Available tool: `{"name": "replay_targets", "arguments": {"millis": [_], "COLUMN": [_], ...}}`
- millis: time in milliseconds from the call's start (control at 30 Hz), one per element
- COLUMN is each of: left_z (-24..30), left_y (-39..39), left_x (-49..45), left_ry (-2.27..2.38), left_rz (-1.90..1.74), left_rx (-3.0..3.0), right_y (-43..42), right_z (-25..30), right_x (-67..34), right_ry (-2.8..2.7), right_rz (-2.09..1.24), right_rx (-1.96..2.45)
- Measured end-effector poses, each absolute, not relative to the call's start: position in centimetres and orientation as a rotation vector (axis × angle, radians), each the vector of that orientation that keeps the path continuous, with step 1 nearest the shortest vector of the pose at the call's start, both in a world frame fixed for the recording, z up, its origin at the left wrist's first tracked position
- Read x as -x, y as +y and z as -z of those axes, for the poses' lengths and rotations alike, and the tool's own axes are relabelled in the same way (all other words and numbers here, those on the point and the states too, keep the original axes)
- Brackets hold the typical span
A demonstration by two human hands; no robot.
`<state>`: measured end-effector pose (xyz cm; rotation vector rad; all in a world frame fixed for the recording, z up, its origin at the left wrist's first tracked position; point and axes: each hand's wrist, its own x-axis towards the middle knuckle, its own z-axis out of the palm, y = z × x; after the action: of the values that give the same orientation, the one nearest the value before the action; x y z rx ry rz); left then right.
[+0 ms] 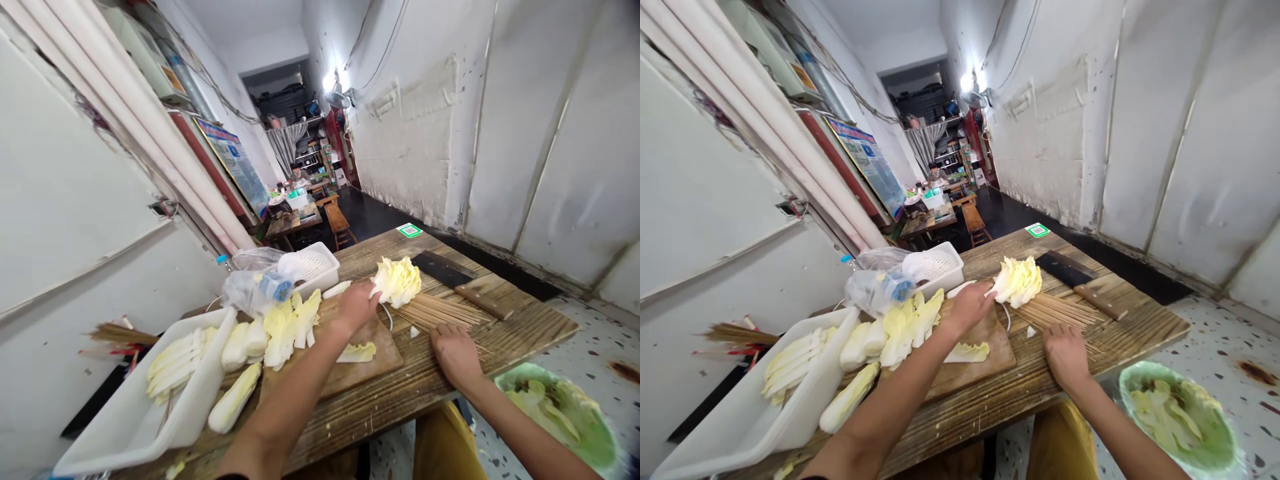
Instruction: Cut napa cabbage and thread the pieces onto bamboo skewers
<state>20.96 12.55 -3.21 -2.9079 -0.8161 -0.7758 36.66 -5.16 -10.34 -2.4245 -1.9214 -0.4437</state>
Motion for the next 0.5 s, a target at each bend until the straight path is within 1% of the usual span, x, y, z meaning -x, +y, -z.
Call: {"name": "replay_targets", "arguments": {"millis": [167, 267, 367, 433, 500], "left_z": [4.6, 5.6, 6.5, 6.8, 7.1], "left_y": [10.4, 8.7, 7.4, 6.9, 6.7], "left_x": [-11.1, -6.3, -4.2, -4.2, -4.5], "left_ry": [-0.797, -0.848, -1.058, -1.283, -1.430], "left_rz": [0.721, 0.576, 0.365, 0.380, 0.476], "left_rx": [3.005, 3.116, 3.192, 3.169, 3.151], "right_y": [-5.1, -5.2, -6.1, -7.6, -9.8], "right_z": [10.3, 9.9, 9.0, 8.5, 8.3], "right_x": [-37.1, -37.4, -37.8, -38.1, -38.3], "right_ry": [-1.964, -1.980, -1.957, -1.917, -1.853], "right_rz": [0.381, 0.365, 0.376, 0.375, 0.345], "right_rx": [2.459, 2.433, 2.373, 2.314, 2.255]}}
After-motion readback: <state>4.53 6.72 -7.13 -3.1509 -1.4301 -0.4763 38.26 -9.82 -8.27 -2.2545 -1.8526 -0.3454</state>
